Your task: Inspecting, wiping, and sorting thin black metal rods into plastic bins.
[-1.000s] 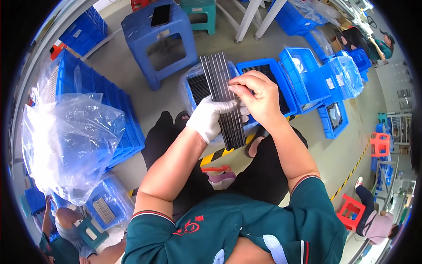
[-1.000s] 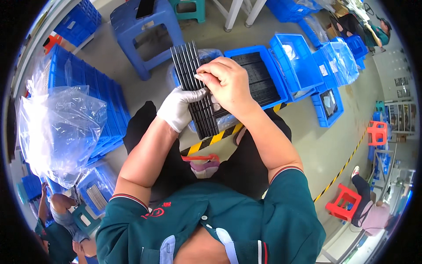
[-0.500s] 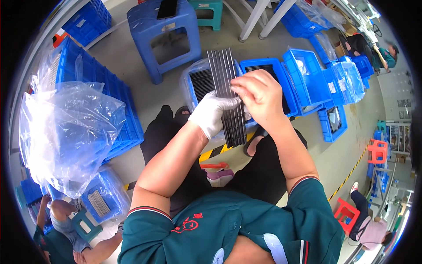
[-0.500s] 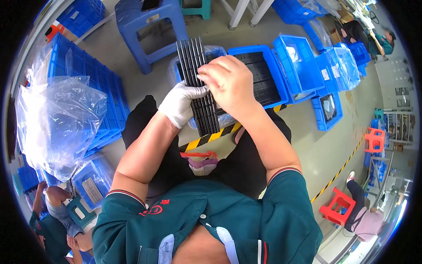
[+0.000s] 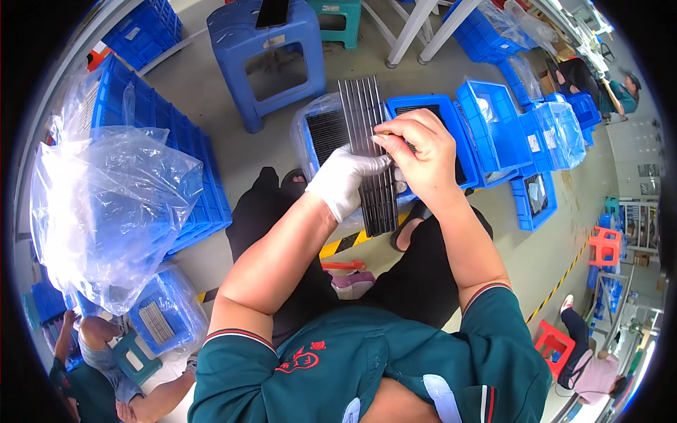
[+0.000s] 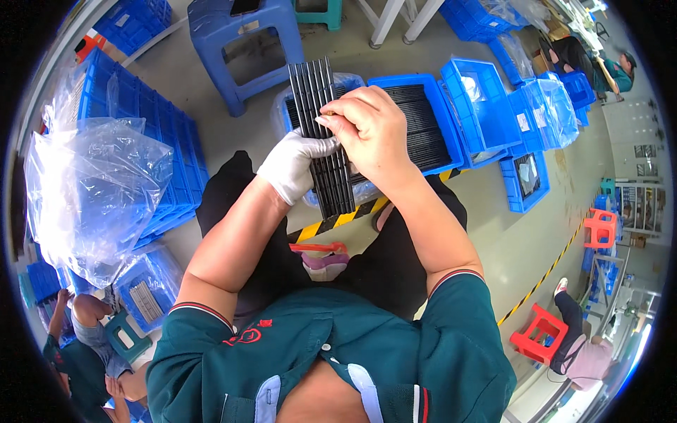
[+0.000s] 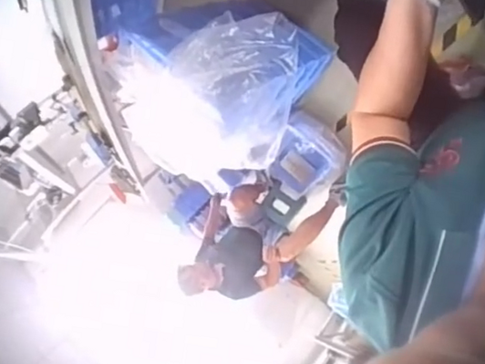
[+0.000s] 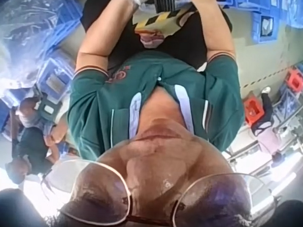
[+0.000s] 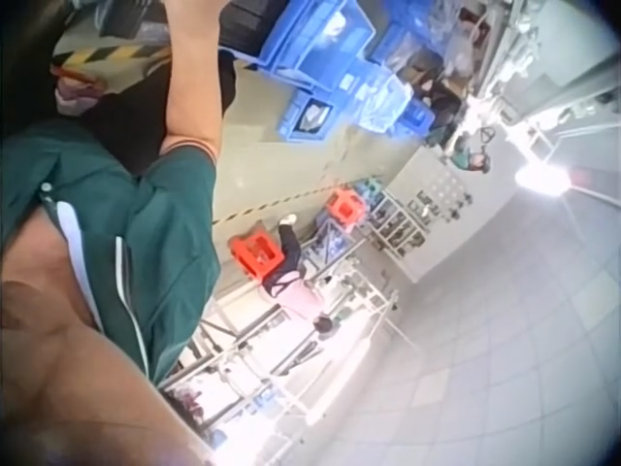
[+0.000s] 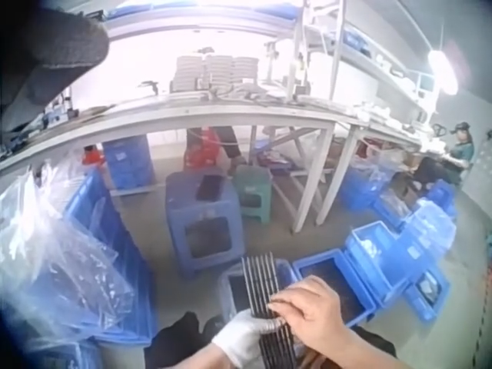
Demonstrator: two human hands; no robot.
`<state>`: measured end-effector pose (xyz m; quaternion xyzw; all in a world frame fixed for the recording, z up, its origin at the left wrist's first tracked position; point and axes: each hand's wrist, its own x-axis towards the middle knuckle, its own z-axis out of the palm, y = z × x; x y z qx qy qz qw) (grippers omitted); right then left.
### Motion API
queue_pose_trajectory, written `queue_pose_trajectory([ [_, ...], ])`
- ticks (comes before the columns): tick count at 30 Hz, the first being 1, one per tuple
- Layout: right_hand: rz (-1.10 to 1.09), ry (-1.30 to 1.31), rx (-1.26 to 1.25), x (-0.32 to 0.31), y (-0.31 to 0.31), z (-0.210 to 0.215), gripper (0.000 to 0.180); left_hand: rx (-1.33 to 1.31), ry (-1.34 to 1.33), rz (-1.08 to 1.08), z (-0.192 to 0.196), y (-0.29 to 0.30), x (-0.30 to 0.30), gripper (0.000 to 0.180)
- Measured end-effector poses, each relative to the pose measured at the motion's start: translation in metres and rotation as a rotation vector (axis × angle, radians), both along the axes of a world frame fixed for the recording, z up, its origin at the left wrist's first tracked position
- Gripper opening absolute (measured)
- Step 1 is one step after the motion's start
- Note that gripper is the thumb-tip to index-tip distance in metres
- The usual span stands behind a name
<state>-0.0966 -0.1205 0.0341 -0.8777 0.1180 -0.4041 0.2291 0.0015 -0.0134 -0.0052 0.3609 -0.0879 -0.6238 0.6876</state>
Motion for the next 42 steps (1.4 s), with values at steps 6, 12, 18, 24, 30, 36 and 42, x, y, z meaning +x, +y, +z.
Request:
queue_pose_trajectory([
  [6, -0.003, 0.047, -0.136, 0.0, -0.002, -0.001, 0.012, 0.019, 0.015, 0.017, -0.006, -0.001, 0.0, 0.024],
  [12, -0.029, 0.127, -0.389, 0.0, 0.01, 0.007, 0.011, 0.03, -0.101, 0.034, 0.002, 0.001, -0.004, 0.019],
  [18, -0.015, 0.107, -0.289, 0.001, 0.005, 0.003, 0.011, 0.008, -0.041, -0.009, -0.009, 0.0, 0.001, 0.021],
  [24, -0.001, 0.076, -0.017, -0.003, 0.002, 0.003, 0.013, 0.008, 0.022, -0.002, 0.003, -0.001, -0.001, 0.023],
  [30, -0.007, 0.025, -0.011, 0.0, 0.002, 0.001, 0.012, 0.019, 0.004, -0.002, 0.001, -0.001, 0.0, 0.024],
  [36, 0.026, 0.049, -0.114, 0.002, 0.002, 0.002, 0.012, 0.04, -0.028, 0.012, -0.005, -0.002, -0.001, 0.025],
  [42, 0.005, 0.141, -0.244, -0.001, 0.003, 0.002, 0.013, -0.017, -0.065, -0.017, -0.006, -0.002, -0.003, 0.023],
])
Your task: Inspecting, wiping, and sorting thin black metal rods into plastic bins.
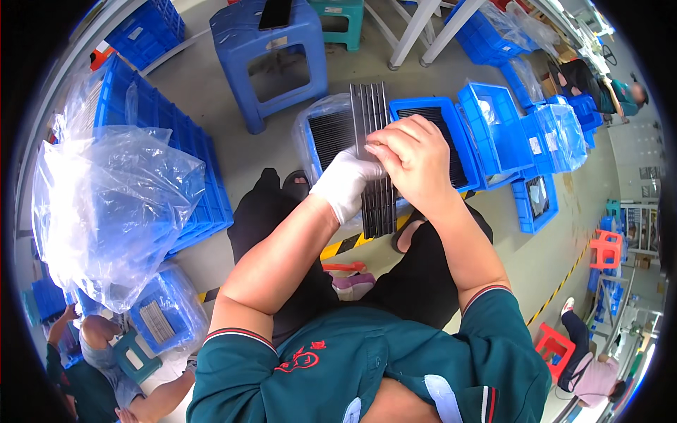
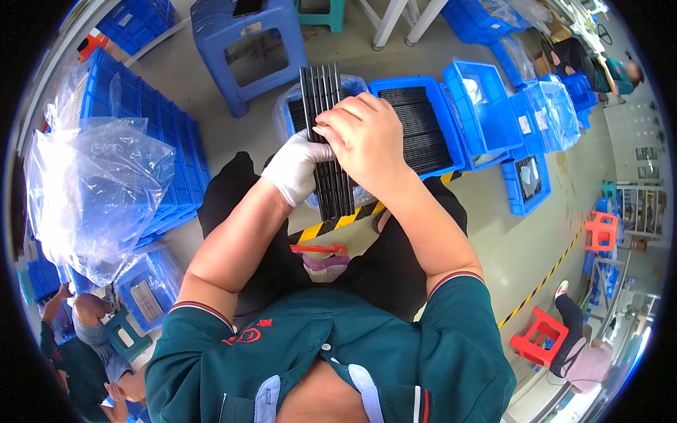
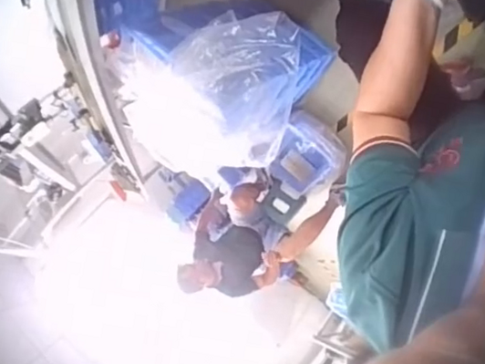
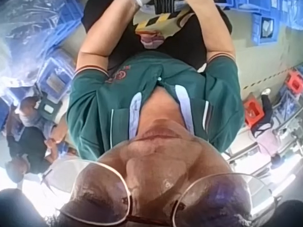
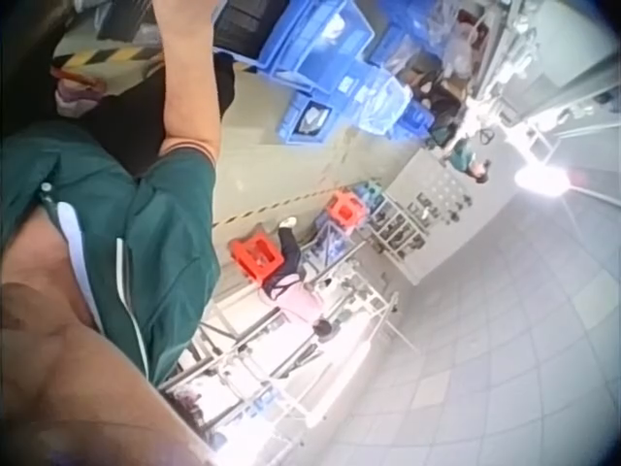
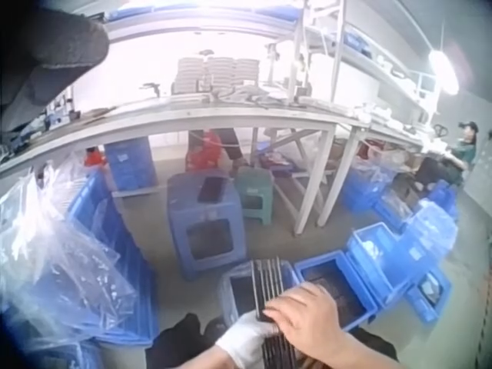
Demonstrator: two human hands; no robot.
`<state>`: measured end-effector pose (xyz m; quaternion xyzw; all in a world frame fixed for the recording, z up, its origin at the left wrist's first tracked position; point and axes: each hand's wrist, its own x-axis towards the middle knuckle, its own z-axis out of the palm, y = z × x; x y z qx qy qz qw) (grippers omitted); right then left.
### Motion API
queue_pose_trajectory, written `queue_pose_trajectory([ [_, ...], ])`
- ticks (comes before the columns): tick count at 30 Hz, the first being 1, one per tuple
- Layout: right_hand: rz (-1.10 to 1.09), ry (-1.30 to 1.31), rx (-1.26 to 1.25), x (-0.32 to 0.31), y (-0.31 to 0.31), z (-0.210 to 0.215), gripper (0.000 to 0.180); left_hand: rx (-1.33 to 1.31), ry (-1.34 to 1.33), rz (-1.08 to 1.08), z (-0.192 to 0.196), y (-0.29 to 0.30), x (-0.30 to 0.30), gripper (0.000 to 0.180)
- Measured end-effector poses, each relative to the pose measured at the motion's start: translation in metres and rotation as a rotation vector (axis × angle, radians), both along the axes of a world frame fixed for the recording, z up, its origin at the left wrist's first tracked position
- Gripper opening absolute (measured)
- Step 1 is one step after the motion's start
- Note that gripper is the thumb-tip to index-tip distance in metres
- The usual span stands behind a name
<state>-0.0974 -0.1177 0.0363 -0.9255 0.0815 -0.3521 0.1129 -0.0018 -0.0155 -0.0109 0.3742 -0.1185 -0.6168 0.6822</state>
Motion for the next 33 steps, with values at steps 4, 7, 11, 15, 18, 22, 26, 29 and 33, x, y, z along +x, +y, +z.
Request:
queue_pose_trajectory([
  [4, 0.022, 0.027, 0.03, 0.001, 0.0, -0.002, 0.013, -0.003, -0.045, -0.032, -0.006, 0.0, 0.002, 0.024],
  [7, -0.008, -0.098, 0.12, -0.004, 0.001, 0.006, 0.012, -0.024, 0.038, -0.029, -0.002, -0.001, 0.002, 0.024],
  [11, 0.009, -0.081, 0.281, -0.002, 0.0, 0.001, 0.013, 0.005, 0.079, -0.035, 0.006, 0.001, 0.003, 0.026],
  [15, 0.003, -0.062, 0.284, 0.0, 0.0, -0.001, 0.013, -0.005, 0.065, -0.045, 0.0, 0.001, 0.003, 0.027],
  [18, 0.011, -0.058, 0.285, 0.0, -0.001, 0.0, 0.013, -0.013, 0.059, -0.051, -0.002, 0.0, 0.004, 0.028],
  [22, 0.063, -0.063, 0.289, 0.001, -0.004, 0.0, 0.014, 0.005, 0.09, -0.076, 0.007, 0.003, 0.004, 0.028],
  [26, -0.027, -0.075, 0.315, -0.002, -0.005, -0.002, 0.016, -0.022, 0.125, -0.105, 0.015, 0.005, 0.005, 0.028],
  [29, -0.033, -0.095, 0.277, -0.002, -0.003, -0.002, 0.015, -0.075, 0.144, -0.137, 0.015, 0.006, 0.006, 0.028],
  [33, -0.004, -0.113, 0.194, -0.002, -0.004, -0.006, 0.014, -0.04, 0.086, -0.111, 0.008, 0.004, 0.006, 0.029],
])
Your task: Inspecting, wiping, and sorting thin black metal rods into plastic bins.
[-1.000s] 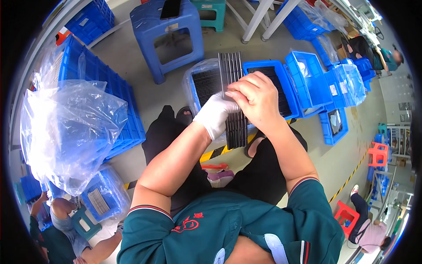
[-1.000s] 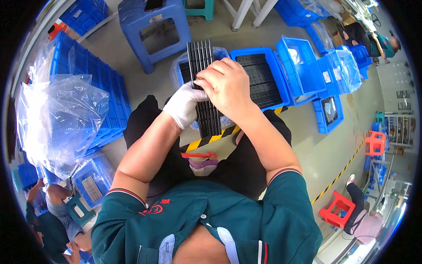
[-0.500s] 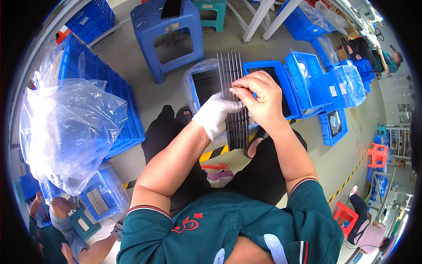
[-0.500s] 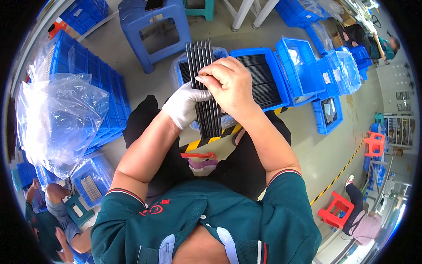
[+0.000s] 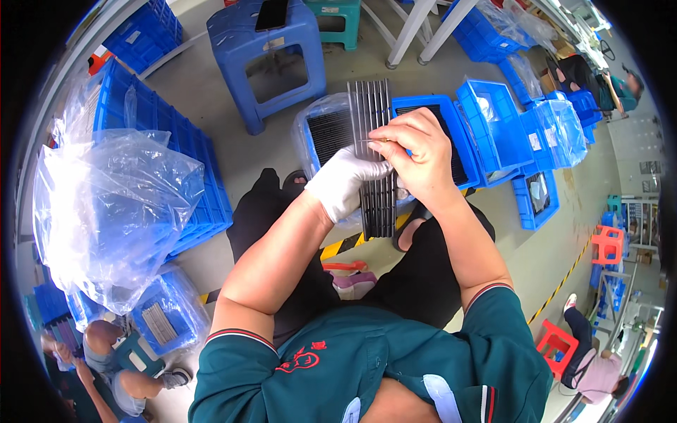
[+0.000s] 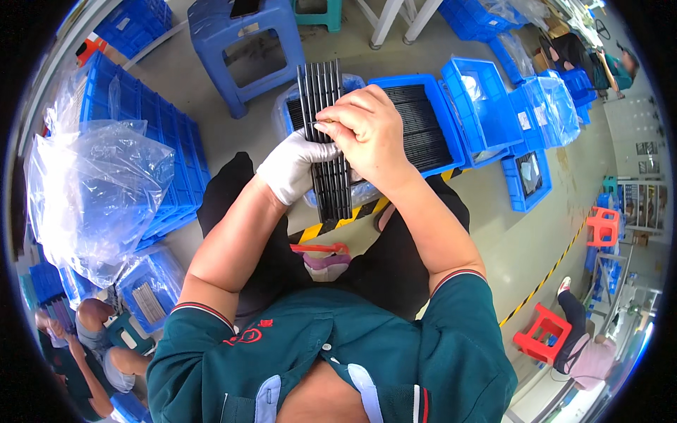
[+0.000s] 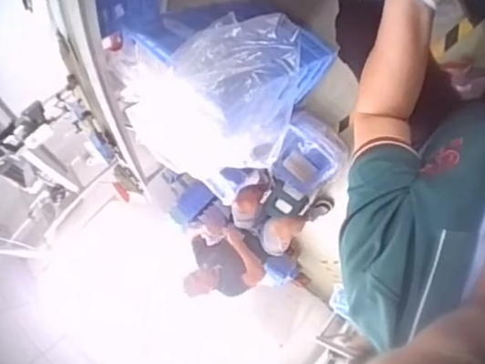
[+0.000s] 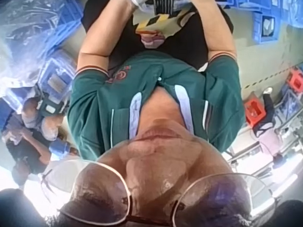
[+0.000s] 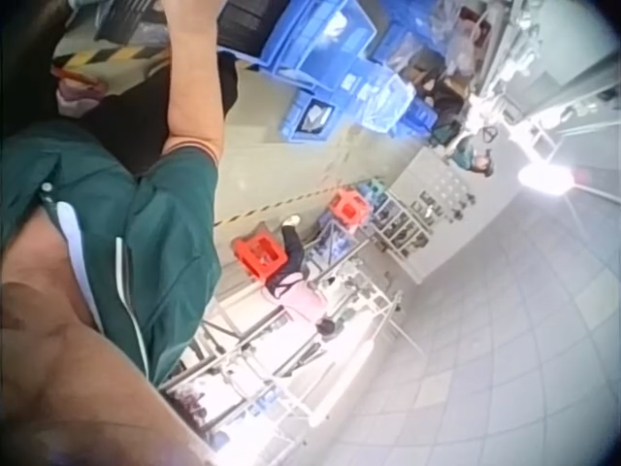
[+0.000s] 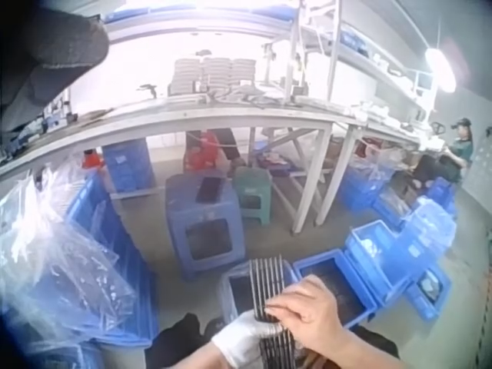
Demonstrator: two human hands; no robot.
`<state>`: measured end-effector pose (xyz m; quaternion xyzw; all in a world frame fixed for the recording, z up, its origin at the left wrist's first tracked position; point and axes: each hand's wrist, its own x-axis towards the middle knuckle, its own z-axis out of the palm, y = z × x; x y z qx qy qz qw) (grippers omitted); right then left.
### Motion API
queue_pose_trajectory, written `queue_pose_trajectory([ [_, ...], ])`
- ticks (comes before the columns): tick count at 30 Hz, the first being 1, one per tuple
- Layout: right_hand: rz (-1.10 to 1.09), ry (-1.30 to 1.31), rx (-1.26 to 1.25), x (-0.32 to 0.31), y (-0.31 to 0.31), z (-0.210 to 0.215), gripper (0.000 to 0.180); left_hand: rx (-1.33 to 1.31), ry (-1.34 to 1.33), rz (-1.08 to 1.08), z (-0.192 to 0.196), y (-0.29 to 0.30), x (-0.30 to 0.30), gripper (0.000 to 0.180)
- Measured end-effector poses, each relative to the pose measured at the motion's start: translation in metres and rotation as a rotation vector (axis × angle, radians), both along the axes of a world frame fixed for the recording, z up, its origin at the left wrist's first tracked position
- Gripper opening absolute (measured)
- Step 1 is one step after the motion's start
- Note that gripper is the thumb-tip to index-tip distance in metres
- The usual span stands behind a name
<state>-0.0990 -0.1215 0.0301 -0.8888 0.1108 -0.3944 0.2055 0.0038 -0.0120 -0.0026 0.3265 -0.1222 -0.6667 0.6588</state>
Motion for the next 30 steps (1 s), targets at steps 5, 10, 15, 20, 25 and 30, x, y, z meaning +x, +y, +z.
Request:
queue_pose_trajectory([
  [5, 0.022, 0.073, -0.139, 0.001, 0.004, 0.003, 0.016, -0.061, -0.159, 0.013, -0.01, -0.002, -0.002, 0.026],
  [10, 0.0, -0.043, 0.111, -0.001, 0.003, 0.007, 0.014, 0.049, 0.068, 0.06, 0.001, -0.003, -0.001, 0.027],
  [15, -0.053, 0.019, 0.195, -0.011, -0.007, 0.013, 0.008, 0.098, 0.22, 0.13, 0.007, -0.005, 0.004, 0.024],
  [20, -0.032, 0.094, 0.192, -0.014, -0.009, 0.008, 0.009, 0.093, 0.224, 0.247, 0.002, -0.007, 0.013, 0.028],
  [25, 0.003, 0.142, 0.167, -0.012, -0.01, -0.001, 0.009, 0.1, 0.259, 0.298, -0.005, -0.01, 0.017, 0.029],
  [30, 0.022, 0.105, 0.122, -0.01, -0.008, -0.004, 0.011, 0.127, 0.306, 0.323, -0.007, -0.011, 0.02, 0.024],
])
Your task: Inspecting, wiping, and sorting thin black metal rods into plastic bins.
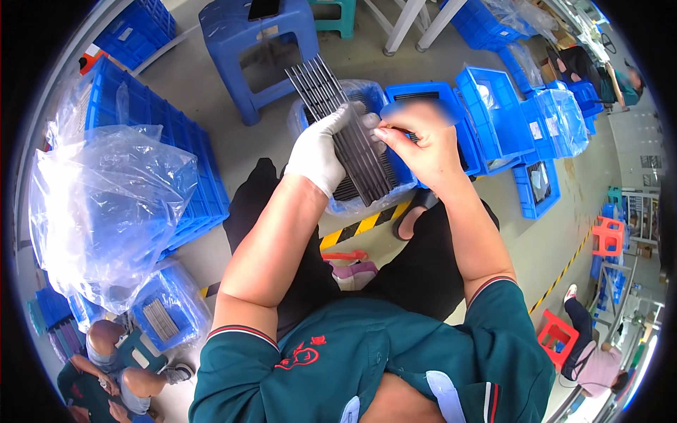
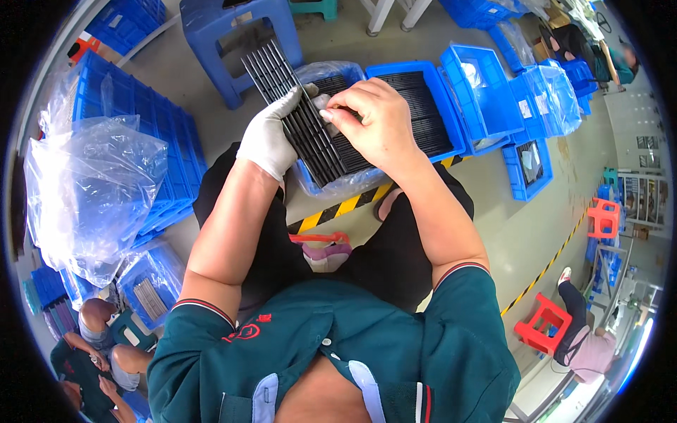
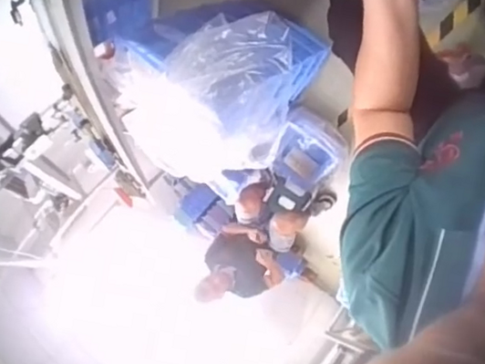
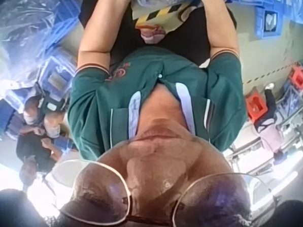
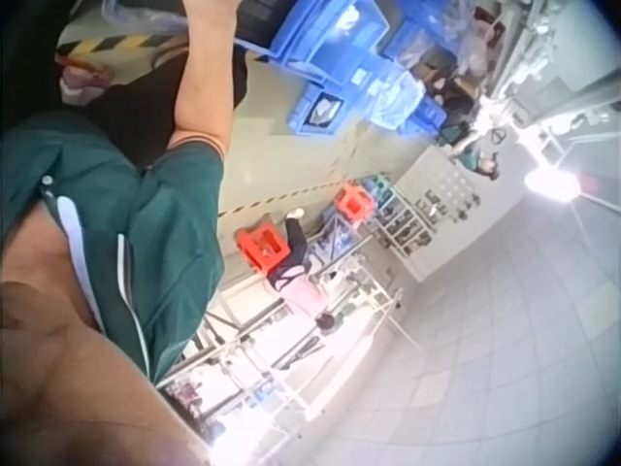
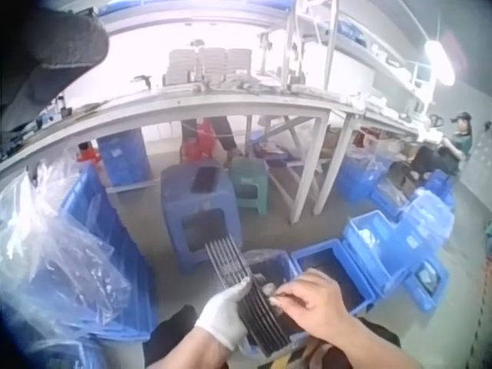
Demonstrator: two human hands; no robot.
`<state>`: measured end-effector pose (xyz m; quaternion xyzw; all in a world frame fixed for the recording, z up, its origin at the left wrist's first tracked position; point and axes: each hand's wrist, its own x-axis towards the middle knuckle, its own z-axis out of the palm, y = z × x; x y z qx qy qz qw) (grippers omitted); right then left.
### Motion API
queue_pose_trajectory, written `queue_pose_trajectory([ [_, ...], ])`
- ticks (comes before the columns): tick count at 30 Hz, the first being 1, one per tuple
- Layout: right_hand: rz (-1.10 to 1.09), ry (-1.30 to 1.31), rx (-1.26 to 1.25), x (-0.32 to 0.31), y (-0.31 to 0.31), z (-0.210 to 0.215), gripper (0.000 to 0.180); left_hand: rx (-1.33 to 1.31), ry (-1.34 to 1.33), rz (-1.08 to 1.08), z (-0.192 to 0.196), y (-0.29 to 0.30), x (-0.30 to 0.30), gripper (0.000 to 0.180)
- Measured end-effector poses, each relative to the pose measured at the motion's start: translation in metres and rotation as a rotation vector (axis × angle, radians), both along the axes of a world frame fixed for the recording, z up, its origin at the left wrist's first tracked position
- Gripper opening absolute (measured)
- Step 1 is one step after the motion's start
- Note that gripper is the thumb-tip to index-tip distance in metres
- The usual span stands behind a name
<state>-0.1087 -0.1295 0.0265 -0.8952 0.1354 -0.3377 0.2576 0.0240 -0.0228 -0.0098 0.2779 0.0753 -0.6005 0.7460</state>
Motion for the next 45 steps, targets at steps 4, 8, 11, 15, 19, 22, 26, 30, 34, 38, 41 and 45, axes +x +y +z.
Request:
queue_pose_trajectory([
  [4, 0.001, 0.037, -0.023, 0.0, 0.002, 0.002, 0.011, 0.07, -0.042, 0.008, 0.009, 0.0, -0.002, 0.022],
  [8, 0.006, 0.057, -0.066, 0.001, 0.002, 0.003, 0.011, 0.099, -0.056, 0.016, 0.009, 0.0, -0.002, 0.021],
  [11, 0.018, 0.033, -0.22, 0.004, 0.002, 0.003, 0.011, 0.077, -0.057, 0.011, 0.002, -0.001, -0.001, 0.021],
  [15, 0.042, 0.043, -0.457, 0.007, 0.017, 0.006, 0.011, 0.086, -0.158, 0.062, -0.004, -0.003, -0.002, 0.022],
  [19, 0.018, 0.091, -0.352, 0.009, 0.013, 0.0, 0.013, 0.11, -0.116, 0.063, 0.004, -0.002, -0.004, 0.021],
  [22, 0.045, 0.076, -0.267, 0.01, 0.01, 0.002, 0.013, 0.098, -0.102, 0.062, -0.002, -0.004, 0.0, 0.021],
  [26, 0.008, -0.02, -0.124, 0.009, 0.011, 0.008, 0.011, 0.142, -0.071, 0.061, 0.009, -0.001, -0.002, 0.02],
  [30, 0.017, 0.065, -0.005, 0.011, 0.01, -0.001, 0.012, 0.125, -0.06, 0.07, 0.002, -0.001, 0.0, 0.02],
  [34, 0.021, 0.06, -0.054, 0.011, 0.009, -0.001, 0.011, 0.126, -0.05, 0.071, 0.001, -0.001, 0.0, 0.02],
  [38, 0.051, 0.02, -0.191, 0.014, 0.011, -0.001, 0.011, 0.135, -0.067, 0.082, 0.003, -0.002, -0.001, 0.019],
  [41, 0.043, 0.033, -0.186, 0.013, 0.01, -0.002, 0.01, 0.134, -0.069, 0.08, 0.001, -0.002, 0.0, 0.02],
  [45, 0.058, 0.066, -0.283, 0.013, 0.013, -0.001, 0.011, 0.108, -0.103, 0.086, -0.007, -0.003, 0.002, 0.021],
])
